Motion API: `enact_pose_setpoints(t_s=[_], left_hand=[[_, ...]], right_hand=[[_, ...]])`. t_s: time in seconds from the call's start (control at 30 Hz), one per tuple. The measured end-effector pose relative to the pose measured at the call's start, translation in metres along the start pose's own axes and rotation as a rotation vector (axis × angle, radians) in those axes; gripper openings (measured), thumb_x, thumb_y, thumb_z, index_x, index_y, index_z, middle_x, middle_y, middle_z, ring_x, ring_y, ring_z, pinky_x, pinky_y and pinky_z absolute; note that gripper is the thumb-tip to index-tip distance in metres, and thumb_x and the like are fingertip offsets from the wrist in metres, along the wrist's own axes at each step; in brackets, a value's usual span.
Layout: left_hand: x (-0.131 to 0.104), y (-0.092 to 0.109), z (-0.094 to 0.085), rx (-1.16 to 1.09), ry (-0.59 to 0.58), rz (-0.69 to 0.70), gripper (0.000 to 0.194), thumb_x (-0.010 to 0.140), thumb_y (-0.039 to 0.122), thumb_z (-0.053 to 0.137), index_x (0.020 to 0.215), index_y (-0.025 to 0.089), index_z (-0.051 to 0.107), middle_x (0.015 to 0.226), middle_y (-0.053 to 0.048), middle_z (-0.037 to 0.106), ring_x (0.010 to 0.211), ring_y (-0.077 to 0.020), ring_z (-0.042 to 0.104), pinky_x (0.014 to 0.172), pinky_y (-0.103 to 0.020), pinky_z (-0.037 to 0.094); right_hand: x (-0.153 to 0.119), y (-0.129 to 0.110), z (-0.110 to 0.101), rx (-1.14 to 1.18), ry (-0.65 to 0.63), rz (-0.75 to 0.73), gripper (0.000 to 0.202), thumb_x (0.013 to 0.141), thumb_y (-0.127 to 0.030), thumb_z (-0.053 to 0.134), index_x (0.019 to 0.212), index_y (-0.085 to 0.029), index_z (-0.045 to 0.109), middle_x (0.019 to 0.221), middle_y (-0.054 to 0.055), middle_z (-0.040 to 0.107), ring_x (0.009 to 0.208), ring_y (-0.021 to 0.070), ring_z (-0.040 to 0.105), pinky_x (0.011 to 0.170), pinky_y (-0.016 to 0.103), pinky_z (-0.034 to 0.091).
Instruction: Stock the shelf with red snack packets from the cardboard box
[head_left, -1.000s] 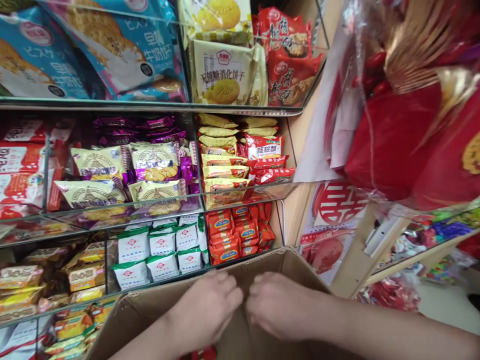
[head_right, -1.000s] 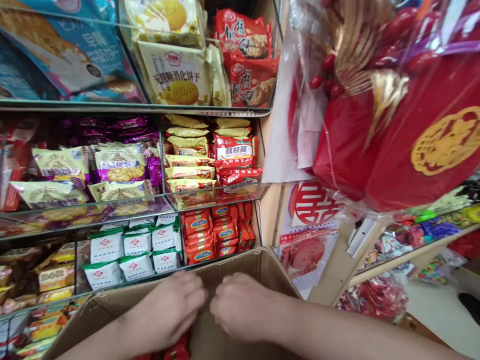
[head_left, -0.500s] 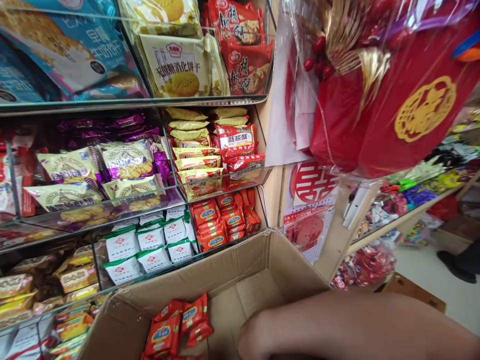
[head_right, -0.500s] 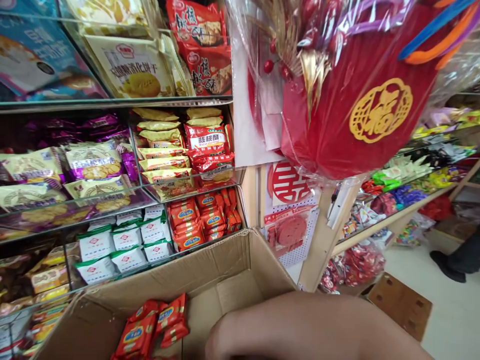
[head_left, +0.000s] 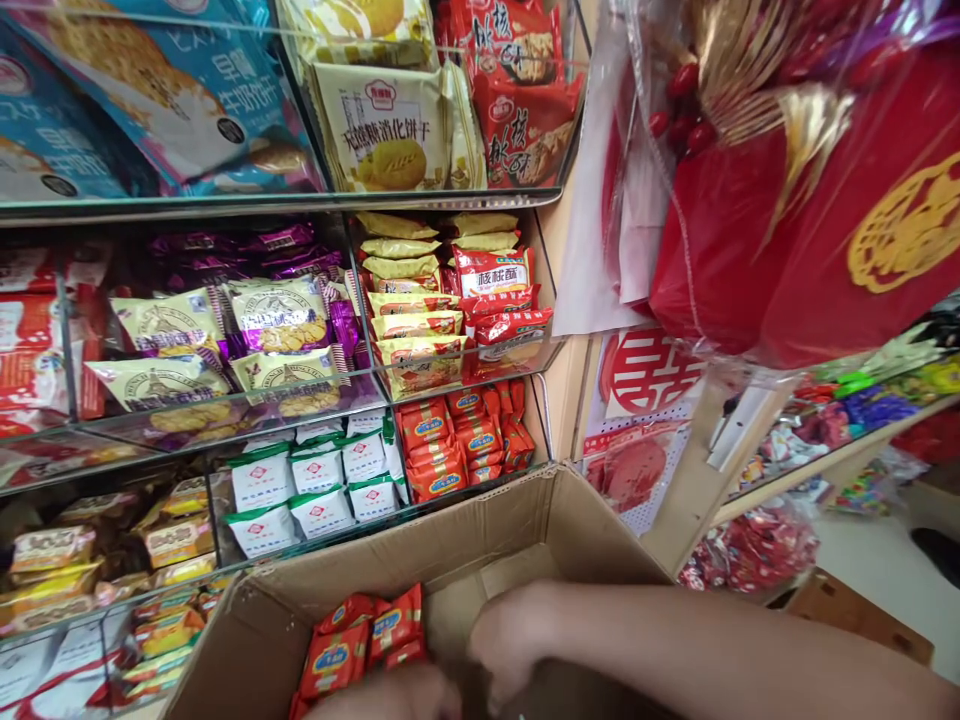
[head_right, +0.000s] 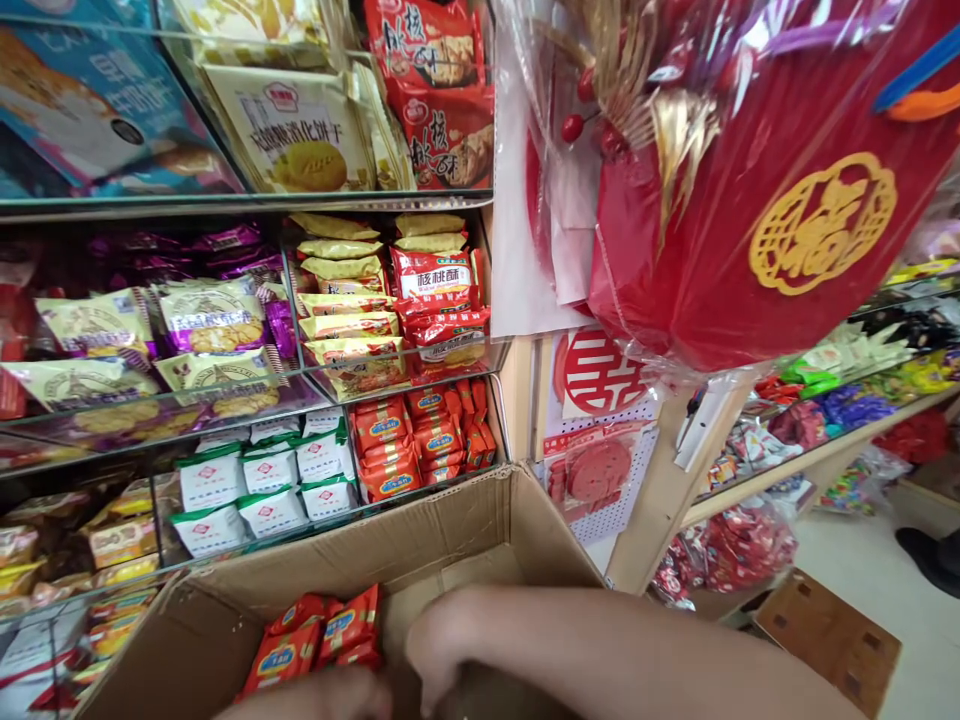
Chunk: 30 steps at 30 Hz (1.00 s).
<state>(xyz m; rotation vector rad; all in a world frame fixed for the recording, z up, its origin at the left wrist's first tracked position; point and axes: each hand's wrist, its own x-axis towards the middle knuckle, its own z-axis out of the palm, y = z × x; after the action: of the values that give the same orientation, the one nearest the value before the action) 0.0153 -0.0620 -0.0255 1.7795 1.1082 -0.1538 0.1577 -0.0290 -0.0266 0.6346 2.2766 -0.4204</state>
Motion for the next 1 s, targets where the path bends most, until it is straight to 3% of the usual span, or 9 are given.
enact_pose_setpoints(t_s=[0.07, 0.17, 0.3, 0.5, 0.6, 0.7, 0.77, 0.87, 1.0], left_hand=[[-0.002, 0.004, -0.015, -0.047, 0.032, -0.003, 0.023, 0.07, 0.031, 0.064, 0.088, 0.018, 0.057, 0.086, 0.001, 0.061, 0.079, -0.0163, 0.057, 0.067, -0.027, 0.046], [-0.007, 0.015, -0.031, -0.325, 0.236, 0.117, 0.024, 0.063, 0.024, 0.068, 0.077, 0.017, 0.051, 0.066, 0.006, 0.054, 0.061, -0.0091, 0.051, 0.056, -0.021, 0.04], [-0.007, 0.028, -0.035, -0.506, 0.5, 0.271, 0.029, 0.06, 0.022, 0.07, 0.08, 0.018, 0.05, 0.067, 0.006, 0.05, 0.061, -0.007, 0.047, 0.058, -0.02, 0.04], [-0.008, 0.03, -0.039, -0.757, 0.655, 0.312, 0.037, 0.061, 0.028, 0.072, 0.091, 0.018, 0.053, 0.073, 0.002, 0.058, 0.068, -0.0091, 0.054, 0.065, -0.021, 0.046], [-0.013, 0.032, -0.044, -0.846, 0.662, 0.256, 0.034, 0.065, 0.037, 0.068, 0.091, 0.018, 0.057, 0.078, 0.0, 0.062, 0.07, -0.0105, 0.057, 0.065, -0.022, 0.048], [-0.017, 0.036, -0.046, -1.026, 0.531, 0.183, 0.038, 0.072, 0.049, 0.057, 0.096, 0.019, 0.056, 0.087, -0.004, 0.064, 0.072, -0.0135, 0.061, 0.066, -0.026, 0.05], [-0.019, 0.038, -0.045, -1.139, 0.466, 0.2, 0.036, 0.073, 0.043, 0.06, 0.101, 0.021, 0.053, 0.09, -0.004, 0.064, 0.072, -0.0137, 0.063, 0.067, -0.027, 0.051], [-0.019, 0.04, -0.044, -1.139, 0.545, 0.297, 0.042, 0.067, 0.024, 0.069, 0.105, 0.024, 0.05, 0.09, 0.0, 0.064, 0.073, -0.011, 0.063, 0.068, -0.024, 0.051], [-0.018, 0.042, -0.044, -1.064, 0.691, 0.37, 0.059, 0.062, 0.019, 0.073, 0.114, 0.026, 0.044, 0.081, 0.003, 0.067, 0.071, -0.0091, 0.063, 0.07, -0.02, 0.05]], right_hand=[[-0.017, 0.012, -0.009, 0.203, 0.173, -0.082, 0.029, 0.07, -0.027, 0.053, 0.093, -0.009, 0.059, 0.081, 0.009, 0.063, 0.065, 0.0189, 0.058, 0.041, 0.023, 0.036], [-0.036, 0.031, -0.013, 0.74, 0.398, -0.254, 0.016, 0.066, -0.012, 0.052, 0.082, -0.014, 0.053, 0.07, -0.001, 0.056, 0.06, 0.0104, 0.053, 0.049, 0.019, 0.041], [-0.047, 0.041, -0.011, 1.365, 0.412, -0.45, 0.018, 0.068, -0.012, 0.057, 0.083, -0.015, 0.048, 0.077, -0.003, 0.054, 0.068, 0.0068, 0.056, 0.065, 0.021, 0.048], [-0.049, 0.033, -0.017, 1.534, 0.661, -0.367, 0.029, 0.079, -0.043, 0.051, 0.088, -0.015, 0.052, 0.075, 0.002, 0.06, 0.06, 0.009, 0.06, 0.053, 0.021, 0.048], [-0.05, 0.033, -0.019, 1.554, 0.801, -0.388, 0.032, 0.077, -0.04, 0.055, 0.099, -0.016, 0.054, 0.08, 0.003, 0.062, 0.062, 0.0108, 0.062, 0.058, 0.025, 0.05], [-0.053, 0.033, -0.019, 1.414, 1.032, -0.429, 0.034, 0.07, -0.028, 0.064, 0.102, -0.018, 0.059, 0.095, 0.005, 0.062, 0.084, 0.0144, 0.061, 0.076, 0.031, 0.048], [-0.055, 0.032, -0.019, 1.28, 1.131, -0.463, 0.032, 0.065, -0.018, 0.067, 0.097, -0.019, 0.063, 0.111, 0.006, 0.056, 0.102, 0.0168, 0.054, 0.088, 0.033, 0.042], [-0.06, 0.027, -0.019, 1.285, 1.179, -0.466, 0.029, 0.066, -0.011, 0.061, 0.093, -0.018, 0.064, 0.121, 0.007, 0.049, 0.111, 0.0174, 0.048, 0.095, 0.034, 0.036], [-0.061, 0.022, -0.021, 1.622, 1.126, -0.354, 0.04, 0.072, -0.023, 0.059, 0.111, -0.019, 0.051, 0.101, 0.005, 0.058, 0.082, 0.0125, 0.058, 0.072, 0.03, 0.048]])
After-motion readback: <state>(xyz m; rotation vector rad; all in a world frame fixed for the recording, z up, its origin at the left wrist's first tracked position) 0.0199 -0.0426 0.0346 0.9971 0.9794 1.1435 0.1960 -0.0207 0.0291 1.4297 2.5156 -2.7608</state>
